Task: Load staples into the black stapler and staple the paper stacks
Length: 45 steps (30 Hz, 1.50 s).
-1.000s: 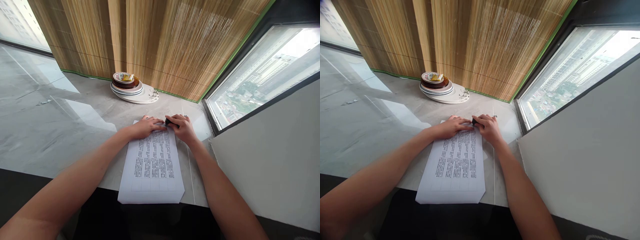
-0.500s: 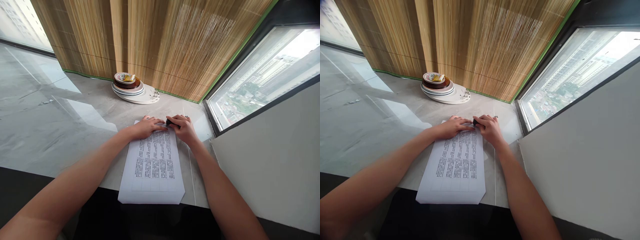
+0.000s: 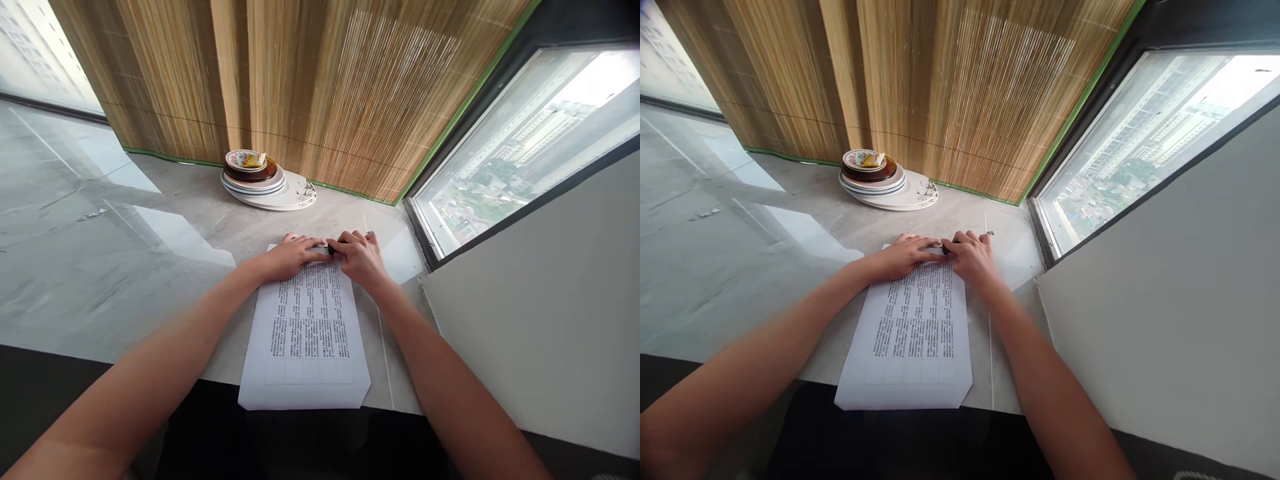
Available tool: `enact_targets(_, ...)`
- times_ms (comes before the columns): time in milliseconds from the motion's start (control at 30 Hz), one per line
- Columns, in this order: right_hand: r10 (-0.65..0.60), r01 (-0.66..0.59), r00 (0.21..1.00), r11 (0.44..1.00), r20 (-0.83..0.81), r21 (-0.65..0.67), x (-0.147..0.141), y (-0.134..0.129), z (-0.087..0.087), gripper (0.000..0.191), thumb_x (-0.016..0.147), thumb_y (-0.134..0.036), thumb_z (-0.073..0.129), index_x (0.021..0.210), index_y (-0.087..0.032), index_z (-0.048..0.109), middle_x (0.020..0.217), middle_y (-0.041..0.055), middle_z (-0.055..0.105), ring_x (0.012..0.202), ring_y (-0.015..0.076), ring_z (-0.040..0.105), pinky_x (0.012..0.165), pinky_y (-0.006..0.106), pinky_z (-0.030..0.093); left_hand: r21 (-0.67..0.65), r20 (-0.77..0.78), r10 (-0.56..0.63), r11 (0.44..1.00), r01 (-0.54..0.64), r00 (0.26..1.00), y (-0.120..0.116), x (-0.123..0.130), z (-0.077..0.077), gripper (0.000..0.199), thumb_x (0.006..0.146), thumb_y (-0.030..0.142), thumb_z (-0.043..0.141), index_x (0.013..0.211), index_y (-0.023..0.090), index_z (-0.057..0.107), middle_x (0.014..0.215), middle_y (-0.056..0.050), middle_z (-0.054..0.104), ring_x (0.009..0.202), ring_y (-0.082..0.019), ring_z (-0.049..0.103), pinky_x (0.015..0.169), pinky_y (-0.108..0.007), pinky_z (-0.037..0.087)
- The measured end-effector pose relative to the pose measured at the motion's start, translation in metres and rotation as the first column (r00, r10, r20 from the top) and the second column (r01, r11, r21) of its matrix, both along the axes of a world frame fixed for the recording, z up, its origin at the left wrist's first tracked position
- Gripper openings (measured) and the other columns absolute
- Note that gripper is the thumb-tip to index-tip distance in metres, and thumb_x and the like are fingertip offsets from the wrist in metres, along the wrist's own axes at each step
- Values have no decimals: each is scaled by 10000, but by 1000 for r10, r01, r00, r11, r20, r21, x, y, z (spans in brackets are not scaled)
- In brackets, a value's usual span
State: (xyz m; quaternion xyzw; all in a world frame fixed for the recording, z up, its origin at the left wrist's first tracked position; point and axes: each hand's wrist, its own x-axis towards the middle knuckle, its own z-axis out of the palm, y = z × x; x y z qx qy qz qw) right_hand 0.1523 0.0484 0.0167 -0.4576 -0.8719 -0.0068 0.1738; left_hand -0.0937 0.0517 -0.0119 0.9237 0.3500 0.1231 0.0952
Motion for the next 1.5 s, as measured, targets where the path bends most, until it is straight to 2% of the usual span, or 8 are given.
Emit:
enact_targets(233,39,-34,991,998,-132,44,26,9,-3,552,962,-146,566,1484,-319,612,1145,70,744,1069,280,630,911,430,396,-4,-41,-19,1000,19,999,-4,-2,8,755,1005,6,372,1522,526,553,1698,4,431,1472,-273,477,1238,-598,256)
enact_targets(333,-49,64,975,996,-216,60,39,19,-8,610,924,-114,574,1518,-251,588,1122,92,751,1093,303,640,937,452,433,-9,-42,-2,1000,2,999,-4,-2,9,711,1030,39,363,1533,507,545,1684,2,457,1461,-274,490,1232,-593,269)
enact_targets(433,-167,183,935,983,-313,22,43,24,-11,577,919,-170,621,1494,-215,605,1169,113,759,1130,323,655,956,468,474,-52,-11,28,998,-28,1000,-4,0,12,585,1053,99,366,1512,392,582,1607,-32,554,1439,-260,519,1223,-552,299)
enact_targets(567,-330,332,864,941,-380,-63,38,24,-12,507,899,-342,737,1389,-228,674,1223,112,766,1117,322,686,935,438,509,-104,36,74,992,-70,997,-5,1,16,453,1061,172,388,1456,263,591,1496,-73,650,1383,-241,574,1206,-493,334)
enact_targets(667,-430,408,825,902,-367,-140,34,22,-11,330,901,-410,746,1186,-244,745,1106,87,794,1006,300,712,825,385,503,-73,8,63,995,-62,998,-5,1,16,482,1054,155,355,1458,269,591,1535,-67,625,1419,-244,552,1214,-500,321)
enact_targets(800,-511,487,796,859,-324,-157,29,21,-11,184,910,-403,725,999,-242,730,972,85,789,897,282,701,712,343,445,-31,-37,44,999,-45,998,-3,0,12,572,1035,140,353,1551,306,535,1580,-71,578,1445,-260,526,1213,-515,321)
enact_targets(967,-526,508,793,850,-307,-143,26,21,-12,159,913,-400,717,935,-246,686,948,83,774,876,279,680,681,335,405,-2,-62,39,999,-40,997,-2,0,10,597,1031,137,356,1561,348,531,1589,-48,566,1446,-255,519,1222,-510,300)
enact_targets(1500,-510,495,796,859,-326,-134,23,25,-16,143,934,-380,690,976,-245,675,1028,89,764,967,289,674,716,351,424,-17,-77,46,999,-48,996,-2,0,12,569,1046,175,341,1554,324,548,1603,-64,553,1465,-272,504,1232,-538,297)
